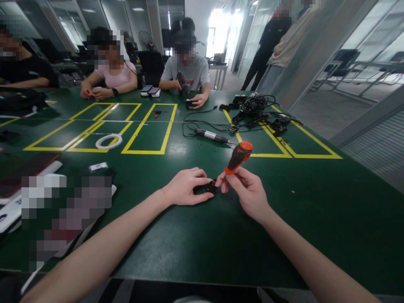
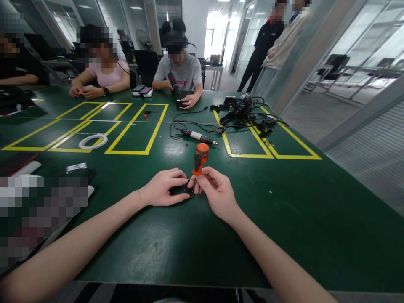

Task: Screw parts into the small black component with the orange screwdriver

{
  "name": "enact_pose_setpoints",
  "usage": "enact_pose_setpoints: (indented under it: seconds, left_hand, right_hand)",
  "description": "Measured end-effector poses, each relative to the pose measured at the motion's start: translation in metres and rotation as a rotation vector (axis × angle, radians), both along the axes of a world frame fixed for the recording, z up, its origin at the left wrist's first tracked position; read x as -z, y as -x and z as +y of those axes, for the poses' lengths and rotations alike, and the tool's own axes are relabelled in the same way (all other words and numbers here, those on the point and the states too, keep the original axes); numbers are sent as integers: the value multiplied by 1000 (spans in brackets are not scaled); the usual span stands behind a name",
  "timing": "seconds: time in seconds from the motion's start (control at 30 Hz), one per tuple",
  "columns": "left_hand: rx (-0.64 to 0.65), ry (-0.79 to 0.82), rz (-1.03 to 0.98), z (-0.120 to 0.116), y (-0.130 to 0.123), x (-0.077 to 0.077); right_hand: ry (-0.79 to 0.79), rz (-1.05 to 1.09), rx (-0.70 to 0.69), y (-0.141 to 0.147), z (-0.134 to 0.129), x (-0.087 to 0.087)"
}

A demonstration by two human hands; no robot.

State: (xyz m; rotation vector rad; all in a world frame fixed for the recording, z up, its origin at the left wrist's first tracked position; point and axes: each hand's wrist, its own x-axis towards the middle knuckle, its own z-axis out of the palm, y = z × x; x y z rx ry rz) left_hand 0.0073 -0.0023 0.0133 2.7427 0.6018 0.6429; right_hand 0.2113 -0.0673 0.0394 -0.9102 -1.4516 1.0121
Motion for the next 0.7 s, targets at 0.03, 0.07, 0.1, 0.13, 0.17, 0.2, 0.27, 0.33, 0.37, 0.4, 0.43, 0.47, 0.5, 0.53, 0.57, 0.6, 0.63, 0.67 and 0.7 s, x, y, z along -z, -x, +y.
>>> enact_pose_setpoints:
  seconds: [0.03, 0.07, 0.1, 0.13, 0.17, 0.2, 0.27, 0.33, 0.37, 0.4, 0.43, 0.47, 0.5, 0.53, 0.57, 0.6, 0.63, 0.67, 0.7]
  left_hand:
    - [-2, 5, 0, 0, 0, 0]
    - [-4, 11, 1, 0, 0, 0]
    - [-6, 17, 2, 0, 0, 1]
    - [-9, 22, 2, 0, 0, 1]
    - [-10, 26, 1, 0, 1, 1]
    - [-9, 26, -2, 0, 1, 1]
    - [-5, 16, -8, 1, 1, 2]
    - [1, -2, -9, 1, 1, 2]
    - [3, -10, -8, 1, 1, 3]
    - [4, -17, -6, 1, 1, 3]
    - [5, -19, -4, 1, 1, 3]
    - [6, -17, -4, 1, 1, 2]
    - [8, -11, -5, 1, 1, 2]
    - [11, 0, -7, 1, 1, 2]
    - [15, 11, -10, 1, 1, 1]
    - [20, 23, -12, 0, 1, 0]
    - [23, 35, -14, 0, 2, 0]
    - [25, 50, -18, 0, 2, -1]
    - [25, 70, -24, 0, 2, -1]
  right_hand:
    - [-4, 1, -5, 0, 0, 0]
    - [-7, 6, -8, 0, 0, 0]
    - [-9, 14, -9, 1, 0, 1]
    - [-9, 25, -8, 1, 0, 2]
    - [-6, 38, -3, 2, 0, 3]
    - [0, 49, 5, 3, 0, 5]
    - [13, 61, 25, 3, 0, 6]
    - [17, 52, 42, 2, 1, 6]
    - [13, 43, 49, 2, 2, 5]
    - [7, 35, 56, 1, 2, 5]
    - [2, 28, 61, 1, 2, 4]
    - [-1, 23, 65, 0, 2, 3]
    - [-1, 17, 65, 0, 2, 3]
    - [2, 13, 61, 0, 2, 3]
    - [6, 9, 52, 0, 2, 3]
    - [11, 10, 40, 1, 2, 3]
    - [12, 18, 29, 1, 2, 4]
    - [9, 33, 23, 1, 1, 4]
    - [6, 51, 23, 2, 1, 5]
